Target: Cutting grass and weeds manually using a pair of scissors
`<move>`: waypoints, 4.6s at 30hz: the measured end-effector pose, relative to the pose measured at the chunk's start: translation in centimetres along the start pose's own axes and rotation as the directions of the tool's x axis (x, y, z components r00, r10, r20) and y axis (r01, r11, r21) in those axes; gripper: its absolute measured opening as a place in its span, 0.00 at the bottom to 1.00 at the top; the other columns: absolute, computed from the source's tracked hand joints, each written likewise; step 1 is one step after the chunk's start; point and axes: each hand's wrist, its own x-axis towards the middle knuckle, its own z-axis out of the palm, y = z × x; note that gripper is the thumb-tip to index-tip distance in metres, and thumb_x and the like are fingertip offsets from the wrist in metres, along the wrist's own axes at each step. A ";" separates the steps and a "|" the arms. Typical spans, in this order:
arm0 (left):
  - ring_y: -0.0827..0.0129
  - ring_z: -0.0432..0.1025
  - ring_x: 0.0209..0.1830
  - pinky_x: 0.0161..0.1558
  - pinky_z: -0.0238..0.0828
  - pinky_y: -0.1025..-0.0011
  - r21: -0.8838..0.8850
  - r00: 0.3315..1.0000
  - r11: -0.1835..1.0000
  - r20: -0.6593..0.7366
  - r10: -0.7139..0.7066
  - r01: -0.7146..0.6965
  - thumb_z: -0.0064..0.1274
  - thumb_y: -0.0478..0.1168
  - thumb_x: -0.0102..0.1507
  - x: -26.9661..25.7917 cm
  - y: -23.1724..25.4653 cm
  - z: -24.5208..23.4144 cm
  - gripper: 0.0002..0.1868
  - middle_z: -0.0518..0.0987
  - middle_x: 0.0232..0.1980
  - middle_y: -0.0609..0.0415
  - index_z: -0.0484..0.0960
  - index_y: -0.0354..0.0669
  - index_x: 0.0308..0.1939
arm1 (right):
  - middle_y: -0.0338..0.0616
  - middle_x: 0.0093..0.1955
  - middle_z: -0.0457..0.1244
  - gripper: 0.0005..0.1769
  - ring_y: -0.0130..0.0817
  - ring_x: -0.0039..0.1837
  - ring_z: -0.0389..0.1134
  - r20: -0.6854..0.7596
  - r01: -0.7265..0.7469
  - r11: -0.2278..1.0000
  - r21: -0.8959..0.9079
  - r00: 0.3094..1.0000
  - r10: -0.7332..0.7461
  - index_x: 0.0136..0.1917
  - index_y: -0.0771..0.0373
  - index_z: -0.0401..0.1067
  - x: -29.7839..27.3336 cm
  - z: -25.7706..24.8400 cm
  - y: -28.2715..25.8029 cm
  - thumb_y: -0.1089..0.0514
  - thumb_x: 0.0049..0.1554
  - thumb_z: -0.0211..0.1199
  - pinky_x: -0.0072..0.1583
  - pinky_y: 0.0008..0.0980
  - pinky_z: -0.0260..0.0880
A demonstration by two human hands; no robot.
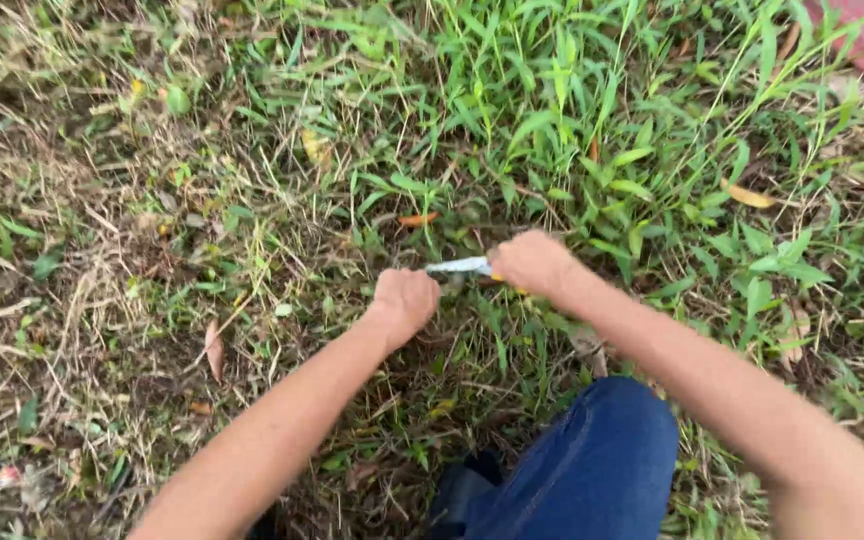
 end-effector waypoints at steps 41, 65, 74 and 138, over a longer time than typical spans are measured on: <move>0.43 0.73 0.62 0.65 0.77 0.53 -0.452 0.946 0.836 -0.063 0.318 -0.311 0.46 0.33 0.70 -3.5 1.0 -8.6 0.25 0.70 0.68 0.41 0.66 0.42 0.73 | 0.50 0.47 0.69 0.32 0.36 0.48 0.72 0.332 0.087 0.994 0.063 0.938 -0.103 0.73 0.62 0.60 -3.3 2.6 -2.1 0.49 0.61 0.64 0.56 0.35 0.78; 0.54 0.76 0.43 0.45 0.72 0.56 0.080 0.882 0.980 -0.429 0.196 -0.179 0.45 0.42 0.65 -1.0 -0.8 -5.3 0.12 0.81 0.45 0.54 0.85 0.50 0.44 | 0.47 0.37 0.71 0.20 0.41 0.42 0.76 0.161 0.050 0.990 0.135 0.984 -0.071 0.46 0.59 0.75 -3.6 -3.8 -0.4 0.40 0.56 0.66 0.45 0.41 0.80; 0.40 0.73 0.59 0.59 0.74 0.48 -0.374 0.963 0.903 -0.237 0.127 -0.211 0.62 0.50 0.61 -6.3 -7.1 -13.2 0.30 0.72 0.60 0.43 0.72 0.42 0.62 | 0.60 0.46 0.71 0.32 0.61 0.49 0.76 -0.049 -0.290 0.922 0.256 0.949 0.312 0.66 0.62 0.59 -0.1 -7.8 3.4 0.43 0.56 0.63 0.53 0.60 0.78; 0.50 0.83 0.44 0.44 0.80 0.45 -0.566 0.831 0.720 -0.104 -0.547 0.403 0.52 0.46 0.64 -45.7 -69.8 4.4 0.16 0.86 0.40 0.42 0.88 0.38 0.42 | 0.61 0.50 0.72 0.29 0.47 0.49 0.76 0.236 0.239 0.906 0.349 0.913 -0.332 0.74 0.65 0.60 44.6 -64.1 -47.1 0.62 0.61 0.58 0.51 0.41 0.80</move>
